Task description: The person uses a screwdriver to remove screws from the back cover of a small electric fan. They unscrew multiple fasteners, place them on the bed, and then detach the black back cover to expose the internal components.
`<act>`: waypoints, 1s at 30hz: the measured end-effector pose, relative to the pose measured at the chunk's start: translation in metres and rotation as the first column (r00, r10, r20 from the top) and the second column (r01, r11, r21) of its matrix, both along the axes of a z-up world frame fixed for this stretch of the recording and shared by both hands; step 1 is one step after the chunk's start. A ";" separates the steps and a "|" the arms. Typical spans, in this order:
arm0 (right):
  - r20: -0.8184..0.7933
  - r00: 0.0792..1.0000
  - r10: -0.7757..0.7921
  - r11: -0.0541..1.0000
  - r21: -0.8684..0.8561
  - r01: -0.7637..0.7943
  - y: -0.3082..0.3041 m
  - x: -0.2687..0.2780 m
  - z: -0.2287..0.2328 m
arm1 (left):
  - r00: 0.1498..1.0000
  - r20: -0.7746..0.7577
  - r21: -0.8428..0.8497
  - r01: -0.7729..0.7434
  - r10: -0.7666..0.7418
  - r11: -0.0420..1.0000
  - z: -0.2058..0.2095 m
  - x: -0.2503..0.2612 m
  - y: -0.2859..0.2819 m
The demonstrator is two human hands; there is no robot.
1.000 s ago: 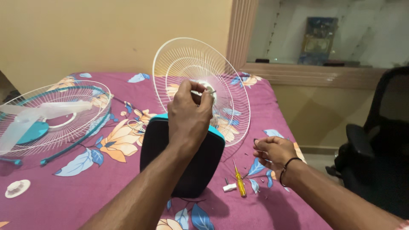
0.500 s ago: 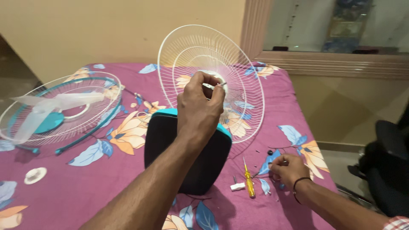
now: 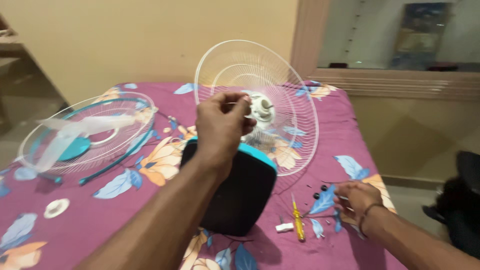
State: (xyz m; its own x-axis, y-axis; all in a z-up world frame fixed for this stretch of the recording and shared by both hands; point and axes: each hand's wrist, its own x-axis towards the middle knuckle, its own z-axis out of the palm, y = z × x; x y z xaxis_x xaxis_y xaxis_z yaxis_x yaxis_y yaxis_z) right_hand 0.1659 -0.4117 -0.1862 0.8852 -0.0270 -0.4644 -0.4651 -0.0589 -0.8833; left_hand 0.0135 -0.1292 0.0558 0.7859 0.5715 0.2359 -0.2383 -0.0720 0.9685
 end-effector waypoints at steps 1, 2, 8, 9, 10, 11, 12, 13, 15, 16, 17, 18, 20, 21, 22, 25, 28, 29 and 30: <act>-0.052 0.998 -0.035 0.997 0.064 0.039 0.001 0.000 0.010 | 0.998 0.015 -0.138 0.061 -0.060 0.989 0.001 0.006 -0.002; -0.104 0.992 -0.067 0.989 0.128 0.080 0.003 0.000 0.023 | 0.993 0.034 -0.273 0.121 -0.116 0.954 0.001 0.011 -0.004; 0.057 0.996 0.069 0.898 0.432 -0.087 0.020 -0.031 0.138 | 0.962 0.025 -0.400 0.258 -0.271 0.879 -0.008 0.020 -0.033; 0.100 0.992 0.075 0.900 0.422 -0.111 0.025 -0.040 0.161 | 0.957 0.038 -0.408 0.277 -0.287 0.870 -0.008 0.018 -0.038; 0.143 0.986 0.082 0.902 0.410 -0.135 0.029 -0.050 0.183 | 0.952 0.051 -0.416 0.295 -0.302 0.860 -0.009 0.017 -0.044; 0.189 0.977 0.095 0.903 0.398 -0.164 0.033 -0.060 0.203 | 0.948 0.068 -0.422 0.311 -0.312 0.852 -0.008 0.015 -0.048; 0.235 0.963 0.132 0.894 0.391 -0.218 0.037 -0.070 0.220 | 0.948 0.060 -0.400 0.310 -0.313 0.863 -0.007 0.012 -0.051; 0.277 0.946 0.167 0.884 0.383 -0.268 0.039 -0.079 0.234 | 0.948 0.050 -0.378 0.310 -0.315 0.872 -0.007 0.009 -0.054; 0.356 0.906 0.230 0.863 0.356 -0.359 0.046 -0.095 0.252 | 0.947 0.039 -0.338 0.312 -0.318 0.888 -0.006 0.003 -0.058; 0.391 0.883 0.257 0.852 0.339 -0.399 0.049 -0.100 0.256 | 0.947 0.038 -0.319 0.314 -0.319 0.894 -0.005 0.000 -0.059; 0.426 0.859 0.285 0.840 0.321 -0.438 0.052 -0.104 0.260 | 0.947 0.037 -0.298 0.316 -0.320 0.901 -0.004 -0.003 -0.059; 0.443 0.844 0.302 0.829 0.315 -0.462 0.053 -0.109 0.261 | 0.947 0.038 -0.274 0.316 -0.318 0.908 -0.003 -0.005 -0.061; 0.478 0.810 0.338 0.804 0.301 -0.513 0.057 -0.116 0.262 | 0.950 0.041 -0.223 0.310 -0.309 0.924 0.000 -0.010 -0.062; 0.476 0.811 0.341 0.802 0.303 -0.515 0.060 -0.118 0.262 | 0.950 0.032 -0.197 0.310 -0.310 0.930 0.002 -0.013 -0.062; 0.473 0.812 0.343 0.800 0.305 -0.516 0.064 -0.120 0.262 | 0.950 0.023 -0.171 0.310 -0.311 0.935 0.003 -0.017 -0.061; 0.477 0.808 0.345 0.797 0.306 -0.521 0.071 -0.124 0.261 | 0.952 -0.003 -0.116 0.305 -0.307 0.945 0.007 -0.026 -0.058; 0.459 0.825 0.330 0.817 0.300 -0.493 0.080 -0.126 0.260 | 0.951 -0.007 -0.087 0.308 -0.310 0.947 0.013 -0.032 -0.052; 0.449 0.834 0.321 0.827 0.298 -0.478 0.082 -0.127 0.259 | 0.950 -0.006 -0.079 0.311 -0.312 0.947 0.013 -0.035 -0.050; 0.436 0.843 0.315 0.828 0.308 -0.469 0.084 -0.127 0.259 | 0.950 -0.008 -0.056 0.312 -0.313 0.949 0.014 -0.037 -0.049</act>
State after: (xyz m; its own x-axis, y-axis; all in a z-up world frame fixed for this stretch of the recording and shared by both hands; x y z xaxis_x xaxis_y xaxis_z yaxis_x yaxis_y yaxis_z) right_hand 0.0387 -0.3277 0.0726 0.8816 0.4718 -0.0149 -0.1313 0.2148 -0.9678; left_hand -0.0232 -0.1778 0.0694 0.9305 0.3083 0.1976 -0.2248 0.0549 0.9729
